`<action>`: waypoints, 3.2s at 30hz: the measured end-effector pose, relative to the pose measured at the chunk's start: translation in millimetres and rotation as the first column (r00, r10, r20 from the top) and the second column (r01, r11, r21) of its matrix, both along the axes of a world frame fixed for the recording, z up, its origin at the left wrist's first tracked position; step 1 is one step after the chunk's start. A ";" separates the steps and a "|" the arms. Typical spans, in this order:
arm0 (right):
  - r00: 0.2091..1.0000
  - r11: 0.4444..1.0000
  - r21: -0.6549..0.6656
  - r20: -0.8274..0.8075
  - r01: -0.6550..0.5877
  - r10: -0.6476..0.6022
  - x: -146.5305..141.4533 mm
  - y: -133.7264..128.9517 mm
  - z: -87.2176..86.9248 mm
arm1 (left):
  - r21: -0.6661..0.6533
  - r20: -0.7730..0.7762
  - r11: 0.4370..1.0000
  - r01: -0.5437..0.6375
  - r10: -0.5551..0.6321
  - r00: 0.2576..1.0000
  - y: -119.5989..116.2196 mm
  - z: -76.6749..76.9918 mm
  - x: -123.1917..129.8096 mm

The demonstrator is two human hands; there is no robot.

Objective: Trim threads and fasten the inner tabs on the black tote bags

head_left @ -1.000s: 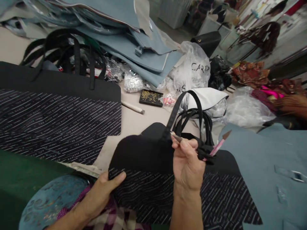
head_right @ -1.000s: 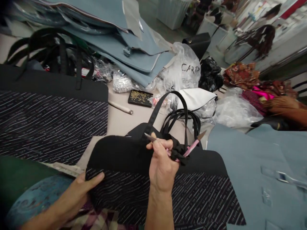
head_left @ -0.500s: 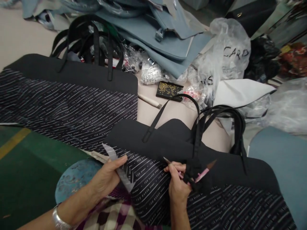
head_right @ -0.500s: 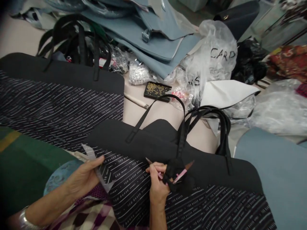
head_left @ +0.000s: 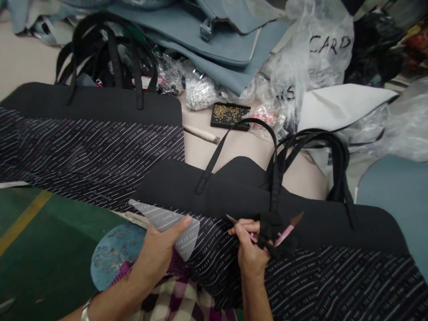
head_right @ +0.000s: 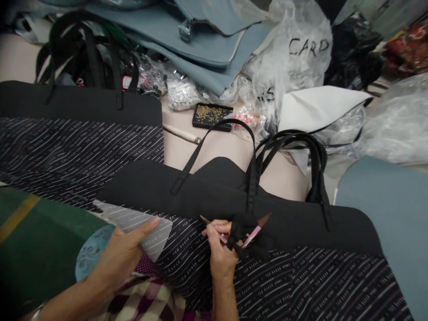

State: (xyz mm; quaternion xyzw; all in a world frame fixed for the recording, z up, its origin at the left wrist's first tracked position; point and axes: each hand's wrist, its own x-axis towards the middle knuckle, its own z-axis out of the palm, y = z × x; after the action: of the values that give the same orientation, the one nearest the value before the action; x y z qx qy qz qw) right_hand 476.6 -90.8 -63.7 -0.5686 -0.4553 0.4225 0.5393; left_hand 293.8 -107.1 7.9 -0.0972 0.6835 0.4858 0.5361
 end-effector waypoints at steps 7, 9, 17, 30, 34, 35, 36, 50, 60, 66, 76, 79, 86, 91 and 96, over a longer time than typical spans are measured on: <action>1.000 1.000 0.012 0.026 -0.007 0.007 -2.1 2.2 3.5 | 0.087 0.212 0.996 -0.030 0.011 0.977 13.2 -21.8 28.2; 0.999 1.000 0.008 0.051 -0.010 0.010 -2.6 2.4 6.1 | 0.059 0.281 0.998 -0.002 -0.014 0.960 16.2 -23.8 28.6; 0.988 0.988 -0.047 -0.041 0.147 -0.149 -0.4 -5.5 10.3 | -0.076 0.275 0.987 -0.142 0.157 0.948 23.4 -16.5 14.3; 0.990 0.992 -0.038 0.076 0.123 -0.119 2.3 -7.6 5.0 | -0.063 0.420 0.998 0.029 0.000 0.908 15.9 -29.9 45.0; 0.989 0.991 -0.042 0.091 0.123 -0.119 3.4 -10.5 9.9 | -0.071 0.480 0.997 0.019 0.018 0.877 19.1 -29.2 40.1; 0.988 0.993 -0.050 0.120 0.106 -0.100 3.8 -11.6 11.1 | -0.073 0.483 0.997 0.020 0.018 0.875 18.9 -29.1 39.2; 0.985 0.995 -0.058 0.154 0.087 -0.077 4.2 -12.5 12.3 | -0.072 0.485 0.997 0.022 0.015 0.874 18.6 -29.2 38.5; 0.988 0.996 -0.072 0.151 0.049 -0.038 2.5 -13.9 13.8 | -0.073 0.487 0.997 0.024 0.015 0.873 16.6 -28.7 38.1; 0.977 0.997 -0.066 0.213 0.038 -0.024 0.9 -12.3 17.4 | -0.054 0.483 0.997 0.049 -0.017 0.875 15.8 -26.5 38.0; 0.963 0.999 -0.045 0.267 -0.009 0.020 -0.4 -9.5 24.2 | -0.038 0.472 0.998 0.044 -0.021 0.882 12.2 -31.8 38.3; 0.974 0.999 -0.052 0.227 0.002 0.010 -1.9 -14.7 16.4 | -0.030 0.512 0.998 0.056 -0.033 0.858 12.5 -30.5 37.9; 0.997 0.991 -0.120 0.056 0.064 -0.058 2.1 -15.3 12.5 | -0.049 0.510 0.997 0.054 -0.021 0.860 14.1 -29.8 38.3; 0.997 0.987 -0.142 0.049 0.070 -0.063 5.8 -17.2 8.6 | -0.081 0.493 0.996 0.039 0.007 0.870 16.4 -27.7 39.0; 0.997 0.988 -0.137 0.046 0.073 -0.068 4.5 -17.4 8.3 | -0.073 0.494 0.996 0.047 -0.004 0.869 15.6 -28.5 38.1; 0.995 0.985 -0.153 0.081 0.073 -0.061 6.0 -20.3 7.1 | -0.072 0.497 0.997 0.043 -0.002 0.867 15.3 -27.9 37.5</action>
State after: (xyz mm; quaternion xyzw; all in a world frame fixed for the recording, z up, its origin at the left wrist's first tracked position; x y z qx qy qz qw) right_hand 482.6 -111.1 -56.6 -0.6398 -0.4215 0.4166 0.4894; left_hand 331.3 -91.8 -20.0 -0.2324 0.5427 0.4104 0.6951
